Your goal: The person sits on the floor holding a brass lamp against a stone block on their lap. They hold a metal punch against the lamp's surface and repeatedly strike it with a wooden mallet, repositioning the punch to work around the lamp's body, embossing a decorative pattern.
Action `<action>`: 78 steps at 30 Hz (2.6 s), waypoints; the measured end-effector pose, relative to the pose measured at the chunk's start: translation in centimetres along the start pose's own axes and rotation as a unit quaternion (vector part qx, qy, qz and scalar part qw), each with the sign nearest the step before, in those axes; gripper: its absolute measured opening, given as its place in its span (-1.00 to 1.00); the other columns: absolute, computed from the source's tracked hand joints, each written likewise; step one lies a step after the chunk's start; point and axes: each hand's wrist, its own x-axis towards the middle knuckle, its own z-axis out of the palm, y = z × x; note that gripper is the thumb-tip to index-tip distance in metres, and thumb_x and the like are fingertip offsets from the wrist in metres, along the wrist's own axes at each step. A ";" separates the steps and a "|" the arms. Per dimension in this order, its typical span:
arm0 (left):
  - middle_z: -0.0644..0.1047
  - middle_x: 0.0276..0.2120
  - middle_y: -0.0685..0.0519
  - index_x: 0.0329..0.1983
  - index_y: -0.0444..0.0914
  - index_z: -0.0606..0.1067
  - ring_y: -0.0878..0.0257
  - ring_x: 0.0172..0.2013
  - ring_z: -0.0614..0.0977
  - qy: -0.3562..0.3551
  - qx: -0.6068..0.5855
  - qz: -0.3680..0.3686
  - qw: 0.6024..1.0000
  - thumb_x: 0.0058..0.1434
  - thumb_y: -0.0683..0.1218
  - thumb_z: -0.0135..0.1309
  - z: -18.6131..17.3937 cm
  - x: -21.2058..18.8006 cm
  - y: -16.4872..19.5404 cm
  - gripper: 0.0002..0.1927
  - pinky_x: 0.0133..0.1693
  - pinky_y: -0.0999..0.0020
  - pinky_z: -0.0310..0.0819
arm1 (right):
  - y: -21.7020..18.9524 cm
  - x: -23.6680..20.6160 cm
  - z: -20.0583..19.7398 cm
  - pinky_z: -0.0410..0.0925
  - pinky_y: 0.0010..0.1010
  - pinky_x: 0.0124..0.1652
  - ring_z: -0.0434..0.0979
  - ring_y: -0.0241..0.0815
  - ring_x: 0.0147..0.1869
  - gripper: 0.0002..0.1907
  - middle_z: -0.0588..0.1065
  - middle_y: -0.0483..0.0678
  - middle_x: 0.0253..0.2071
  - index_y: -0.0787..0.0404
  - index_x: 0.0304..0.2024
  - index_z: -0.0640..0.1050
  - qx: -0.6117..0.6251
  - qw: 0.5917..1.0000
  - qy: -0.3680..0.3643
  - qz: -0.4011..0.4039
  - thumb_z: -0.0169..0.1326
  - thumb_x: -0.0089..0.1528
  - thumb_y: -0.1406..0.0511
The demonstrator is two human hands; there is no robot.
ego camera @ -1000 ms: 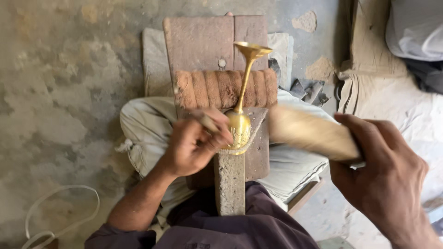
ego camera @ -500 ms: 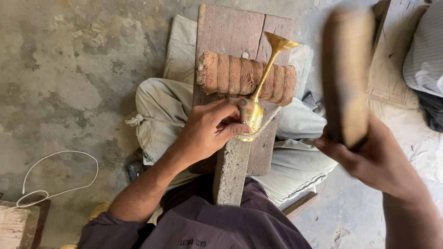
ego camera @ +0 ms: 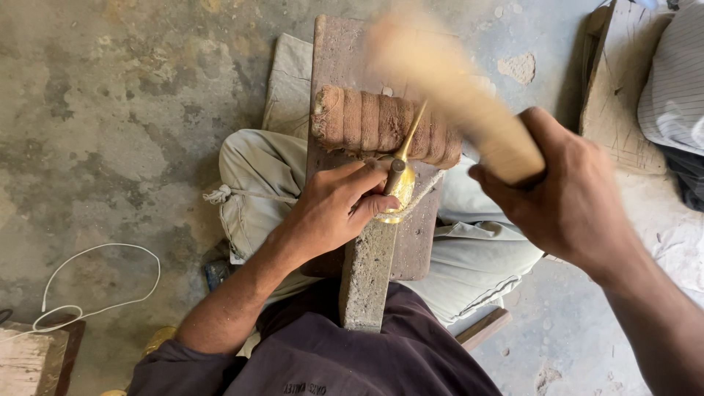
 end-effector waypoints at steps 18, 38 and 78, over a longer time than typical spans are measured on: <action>0.57 -0.33 0.01 -0.18 -0.29 0.51 0.15 -0.34 0.64 -0.007 0.010 0.037 0.999 0.29 -0.05 0.28 -0.6 0.6 -0.1 -0.75 -0.28 0.22 0.53 | 0.9 0.7 0.6 0.53 -0.21 -0.24 0.66 -0.02 -0.18 -0.61 0.60 0.14 -0.18 0.32 0.03 0.50 0.033 0.997 0.052 -0.036 0.28 0.19 0.35; 0.56 -0.31 0.03 -0.14 -0.28 0.53 0.18 -0.37 0.62 -0.028 0.001 0.046 0.999 0.30 -0.03 0.25 -0.8 0.9 -0.8 -0.76 -0.32 0.22 0.51 | 0.1 1.2 0.5 0.52 -0.25 -0.15 0.66 -0.06 -0.12 -0.53 0.64 0.07 -0.09 0.27 0.15 0.55 0.010 0.994 0.066 -0.083 0.20 0.16 0.43; 0.58 -0.37 0.06 -0.12 -0.27 0.52 0.28 -0.36 0.64 -0.020 -0.059 0.003 0.998 0.26 -0.07 0.32 -1.2 0.8 -2.1 -0.74 -0.33 0.33 0.53 | -2.2 3.2 -1.1 0.52 -0.28 -0.38 0.59 -0.08 -0.27 -0.64 0.56 0.15 -0.23 0.30 0.05 0.41 -0.068 0.992 -0.003 -0.110 0.23 0.26 0.37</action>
